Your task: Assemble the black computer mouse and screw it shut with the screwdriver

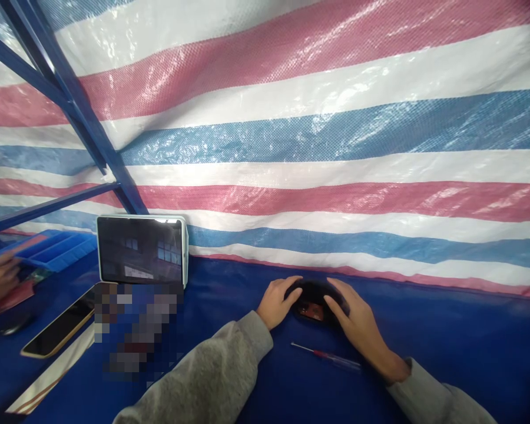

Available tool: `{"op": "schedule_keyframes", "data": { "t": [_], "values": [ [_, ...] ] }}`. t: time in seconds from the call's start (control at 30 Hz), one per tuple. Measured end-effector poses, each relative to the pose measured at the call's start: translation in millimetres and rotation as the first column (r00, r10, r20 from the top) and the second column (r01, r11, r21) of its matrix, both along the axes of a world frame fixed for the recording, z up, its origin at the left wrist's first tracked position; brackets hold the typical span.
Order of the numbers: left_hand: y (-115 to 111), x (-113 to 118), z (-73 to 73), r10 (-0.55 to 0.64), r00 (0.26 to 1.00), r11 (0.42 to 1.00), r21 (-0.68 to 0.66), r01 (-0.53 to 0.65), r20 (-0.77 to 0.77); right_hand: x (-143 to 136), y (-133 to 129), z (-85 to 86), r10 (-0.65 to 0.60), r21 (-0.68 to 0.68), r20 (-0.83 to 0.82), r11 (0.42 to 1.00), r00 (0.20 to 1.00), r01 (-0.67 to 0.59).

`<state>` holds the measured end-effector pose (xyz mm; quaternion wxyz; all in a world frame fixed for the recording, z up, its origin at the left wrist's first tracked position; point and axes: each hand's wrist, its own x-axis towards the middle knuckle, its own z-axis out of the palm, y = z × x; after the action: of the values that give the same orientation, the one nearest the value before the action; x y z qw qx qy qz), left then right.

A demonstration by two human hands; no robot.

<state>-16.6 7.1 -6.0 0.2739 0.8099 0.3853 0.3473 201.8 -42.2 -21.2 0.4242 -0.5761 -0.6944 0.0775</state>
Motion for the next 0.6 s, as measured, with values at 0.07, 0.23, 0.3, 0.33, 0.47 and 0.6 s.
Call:
{"op": "schedule_keyframes", "data": {
  "t": [0.07,0.23,0.3,0.33,0.47,0.6],
  "values": [
    [1.4,-0.4,-2.4,0.018,1.000,1.000,-0.002,-0.018,0.009,0.1,0.4,0.0,-0.023,0.008,-0.008,1.000,1.000,0.023],
    [3.3,-0.8,-6.5,0.127,0.990,0.992,0.010,-0.127,-0.060,2.5,3.1,-6.0,-0.006,0.044,0.033,0.999,0.999,0.004],
    [2.6,-0.4,-5.0,0.164,0.983,0.986,0.041,-0.161,-0.083,3.8,4.7,-9.8,0.008,0.051,0.038,0.999,0.999,-0.010],
    [1.7,-0.1,-3.3,0.180,0.980,0.982,0.067,-0.174,-0.090,4.4,5.5,-11.4,0.012,0.053,0.035,0.999,0.999,-0.014],
    [-6.5,1.2,4.9,0.237,0.963,0.951,0.232,-0.204,-0.125,5.9,7.5,-14.7,0.009,0.061,0.029,0.998,1.000,-0.011],
    [-14.6,3.0,6.9,0.077,0.975,0.927,0.375,0.007,-0.210,6.5,8.2,-15.5,-0.001,0.067,0.047,0.998,0.999,-0.002]
  ]
}}
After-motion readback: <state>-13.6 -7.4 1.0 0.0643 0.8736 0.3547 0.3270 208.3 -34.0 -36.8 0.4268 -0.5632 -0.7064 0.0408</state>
